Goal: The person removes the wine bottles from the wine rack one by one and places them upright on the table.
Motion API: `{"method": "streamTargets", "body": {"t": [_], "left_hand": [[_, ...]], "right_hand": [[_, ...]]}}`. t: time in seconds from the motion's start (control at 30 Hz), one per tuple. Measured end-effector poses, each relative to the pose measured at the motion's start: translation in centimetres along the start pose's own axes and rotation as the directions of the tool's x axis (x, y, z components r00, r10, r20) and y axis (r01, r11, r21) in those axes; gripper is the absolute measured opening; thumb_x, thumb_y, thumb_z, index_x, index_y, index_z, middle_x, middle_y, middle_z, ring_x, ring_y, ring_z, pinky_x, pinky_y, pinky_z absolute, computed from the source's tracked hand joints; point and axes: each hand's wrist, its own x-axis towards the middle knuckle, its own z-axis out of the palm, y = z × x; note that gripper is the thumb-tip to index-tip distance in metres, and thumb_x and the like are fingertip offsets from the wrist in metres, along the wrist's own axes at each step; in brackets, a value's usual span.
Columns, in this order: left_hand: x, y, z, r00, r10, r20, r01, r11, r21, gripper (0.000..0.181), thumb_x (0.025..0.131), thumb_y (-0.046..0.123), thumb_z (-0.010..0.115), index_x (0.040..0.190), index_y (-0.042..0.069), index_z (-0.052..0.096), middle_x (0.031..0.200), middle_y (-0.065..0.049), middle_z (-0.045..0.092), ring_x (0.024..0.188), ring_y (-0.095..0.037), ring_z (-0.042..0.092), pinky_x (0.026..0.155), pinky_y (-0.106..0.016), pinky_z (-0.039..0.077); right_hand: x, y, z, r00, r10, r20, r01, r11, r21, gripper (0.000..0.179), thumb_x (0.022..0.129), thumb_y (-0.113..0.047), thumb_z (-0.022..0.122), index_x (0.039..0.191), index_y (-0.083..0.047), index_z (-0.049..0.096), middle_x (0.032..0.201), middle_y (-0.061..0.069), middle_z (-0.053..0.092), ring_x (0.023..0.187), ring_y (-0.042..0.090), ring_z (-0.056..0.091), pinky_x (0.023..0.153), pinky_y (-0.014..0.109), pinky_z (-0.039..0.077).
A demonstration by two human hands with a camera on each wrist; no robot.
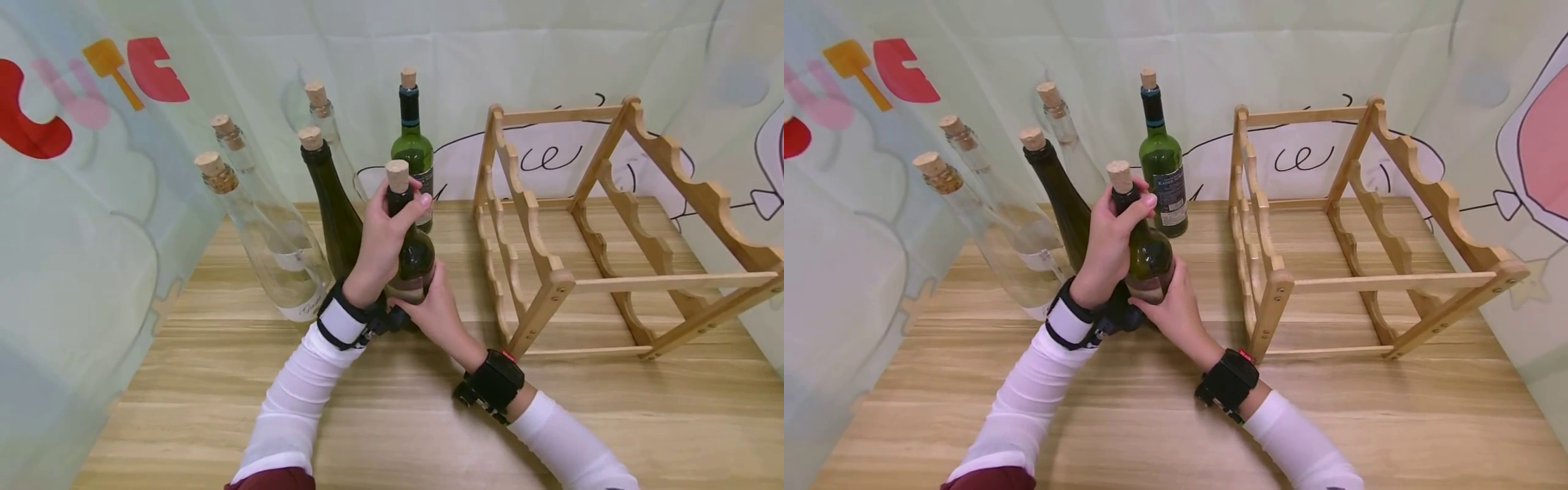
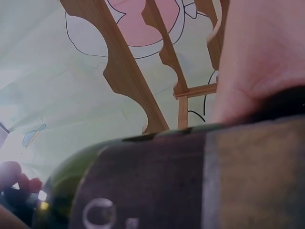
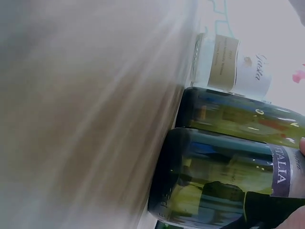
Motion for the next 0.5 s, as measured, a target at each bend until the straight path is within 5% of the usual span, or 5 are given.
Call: {"method": "streamTargets", "body": {"t": [0.5], "left_hand": [[1.7, -1.2, -0.9, 0.995, 0.053, -0.087, -0.047, 0.996, 0.075, 0.024, 0.084, 0.008, 0.056, 0.105, 0.001, 0.047, 0.082, 0.002, 0.05, 0.083, -0.011, 0.048, 0.078, -0.024, 0.04]], "right_hand": [[2.1, 0.4, 1.0, 1.0, 0.001, -0.004, -0.001, 1.0, -0.005, 0.089, 0.071, -0.025, 0.073, 0.136, -0.009, 0.014, 0.131, 0.012, 0.034, 0.115, 0.024, 0.044, 0.095, 0.04, 0.038]]}}
